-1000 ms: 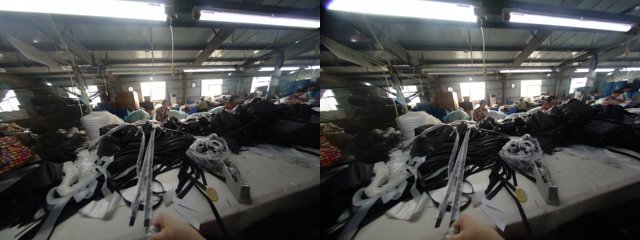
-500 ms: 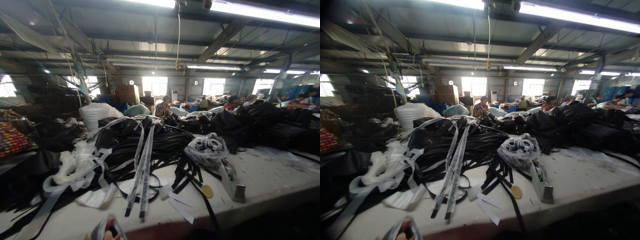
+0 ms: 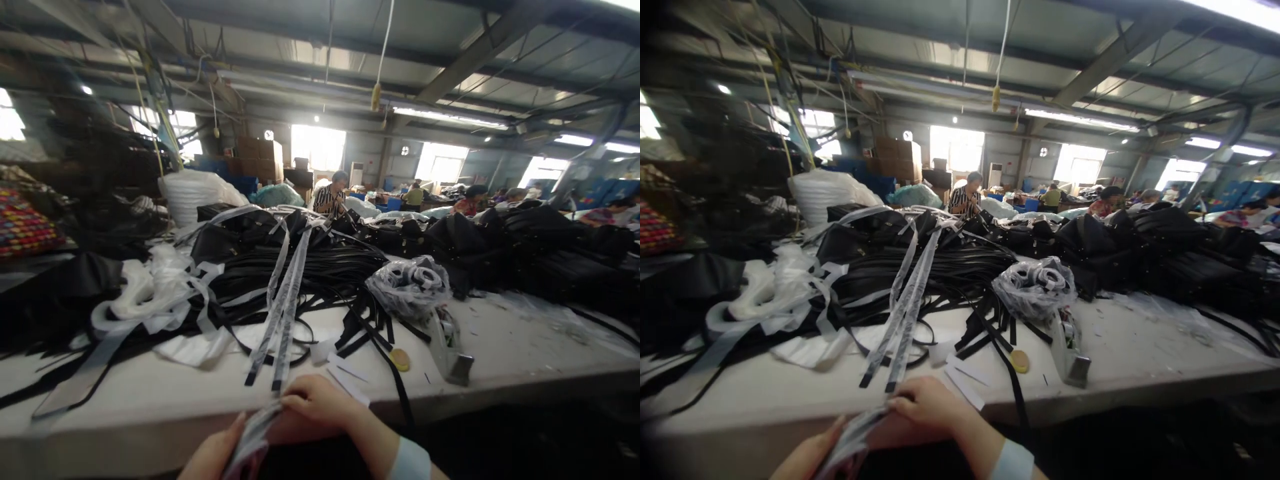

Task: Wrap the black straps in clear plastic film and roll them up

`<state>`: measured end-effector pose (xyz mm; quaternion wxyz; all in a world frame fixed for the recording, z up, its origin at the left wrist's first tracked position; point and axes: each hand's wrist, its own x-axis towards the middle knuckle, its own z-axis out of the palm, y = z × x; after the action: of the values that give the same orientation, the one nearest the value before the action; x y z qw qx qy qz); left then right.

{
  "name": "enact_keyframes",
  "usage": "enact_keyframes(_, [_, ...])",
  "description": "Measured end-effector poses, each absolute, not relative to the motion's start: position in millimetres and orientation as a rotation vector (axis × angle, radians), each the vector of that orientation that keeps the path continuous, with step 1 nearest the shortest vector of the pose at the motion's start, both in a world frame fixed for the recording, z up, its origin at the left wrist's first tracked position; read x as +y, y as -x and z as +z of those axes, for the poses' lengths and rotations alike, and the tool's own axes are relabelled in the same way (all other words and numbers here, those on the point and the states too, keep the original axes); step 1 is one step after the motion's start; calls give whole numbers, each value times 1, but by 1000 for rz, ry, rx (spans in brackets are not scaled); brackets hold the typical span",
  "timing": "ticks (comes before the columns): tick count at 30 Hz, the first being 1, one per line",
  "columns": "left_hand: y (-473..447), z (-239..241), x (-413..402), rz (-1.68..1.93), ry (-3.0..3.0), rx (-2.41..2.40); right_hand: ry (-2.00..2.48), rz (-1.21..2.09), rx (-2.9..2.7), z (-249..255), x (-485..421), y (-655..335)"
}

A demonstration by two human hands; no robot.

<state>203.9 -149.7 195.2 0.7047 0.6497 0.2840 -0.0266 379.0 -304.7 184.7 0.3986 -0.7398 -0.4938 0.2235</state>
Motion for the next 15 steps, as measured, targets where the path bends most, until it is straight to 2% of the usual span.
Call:
enact_keyframes(2, [-201, 202, -149, -120, -1147, 684, 1738, 768, -1278, 179, -305, -373])
enact_keyframes(8, [-199, 241, -137, 156, -553, 498, 1378, 1136, -1018, 166, -301, -346])
enact_keyframes(15, [-219, 241, -134, 635, -721, 393, 1063, 1763, -684, 160, -294, -323])
